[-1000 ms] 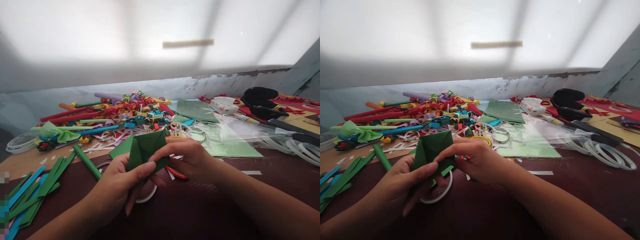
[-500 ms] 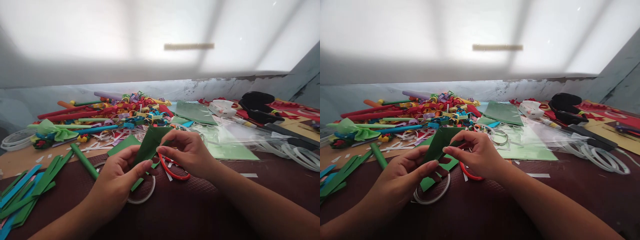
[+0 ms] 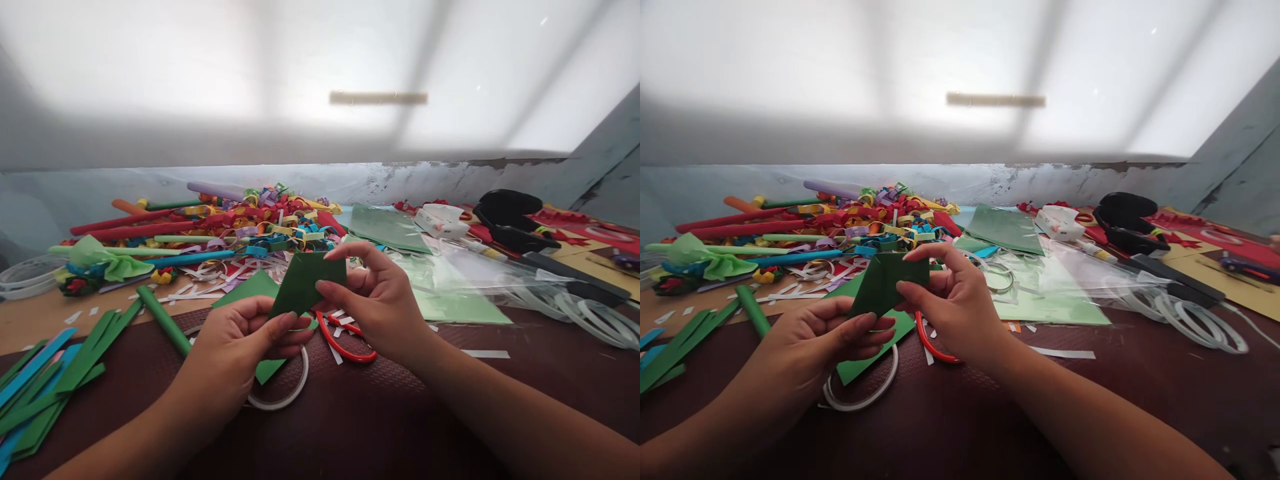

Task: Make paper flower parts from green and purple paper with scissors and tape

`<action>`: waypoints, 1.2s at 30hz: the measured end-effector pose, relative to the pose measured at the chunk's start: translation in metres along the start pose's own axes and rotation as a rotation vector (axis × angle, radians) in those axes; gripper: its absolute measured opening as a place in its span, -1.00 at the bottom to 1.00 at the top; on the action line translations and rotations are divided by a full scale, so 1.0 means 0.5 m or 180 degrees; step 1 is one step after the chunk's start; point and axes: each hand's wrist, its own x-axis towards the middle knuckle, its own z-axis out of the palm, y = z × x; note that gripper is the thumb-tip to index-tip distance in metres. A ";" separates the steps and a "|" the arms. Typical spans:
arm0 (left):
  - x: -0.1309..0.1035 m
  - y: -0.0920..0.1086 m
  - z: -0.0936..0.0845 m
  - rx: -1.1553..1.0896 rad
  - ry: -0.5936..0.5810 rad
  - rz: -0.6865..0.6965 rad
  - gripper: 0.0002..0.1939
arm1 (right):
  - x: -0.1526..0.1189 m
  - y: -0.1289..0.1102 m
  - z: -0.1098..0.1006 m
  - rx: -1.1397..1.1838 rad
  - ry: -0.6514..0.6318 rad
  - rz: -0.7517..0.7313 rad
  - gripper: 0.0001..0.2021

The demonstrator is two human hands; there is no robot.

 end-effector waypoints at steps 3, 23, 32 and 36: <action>-0.003 0.004 -0.003 0.0191 0.0019 -0.0061 -0.68 | 0.001 -0.006 -0.001 0.0023 0.0033 -0.0031 -0.46; 0.000 0.031 -0.037 -0.0088 -0.0745 0.0206 -0.24 | -0.002 0.002 -0.022 -0.0656 -0.0782 -0.0656 -0.80; -0.017 0.031 -0.055 0.0536 -0.1801 -0.0530 -0.30 | -0.022 0.002 -0.018 -0.1084 -0.1777 -0.1530 -0.88; -0.003 0.048 -0.086 0.1019 -0.2004 -0.0472 -0.35 | -0.017 -0.002 -0.028 -0.1417 -0.1775 -0.1760 -0.96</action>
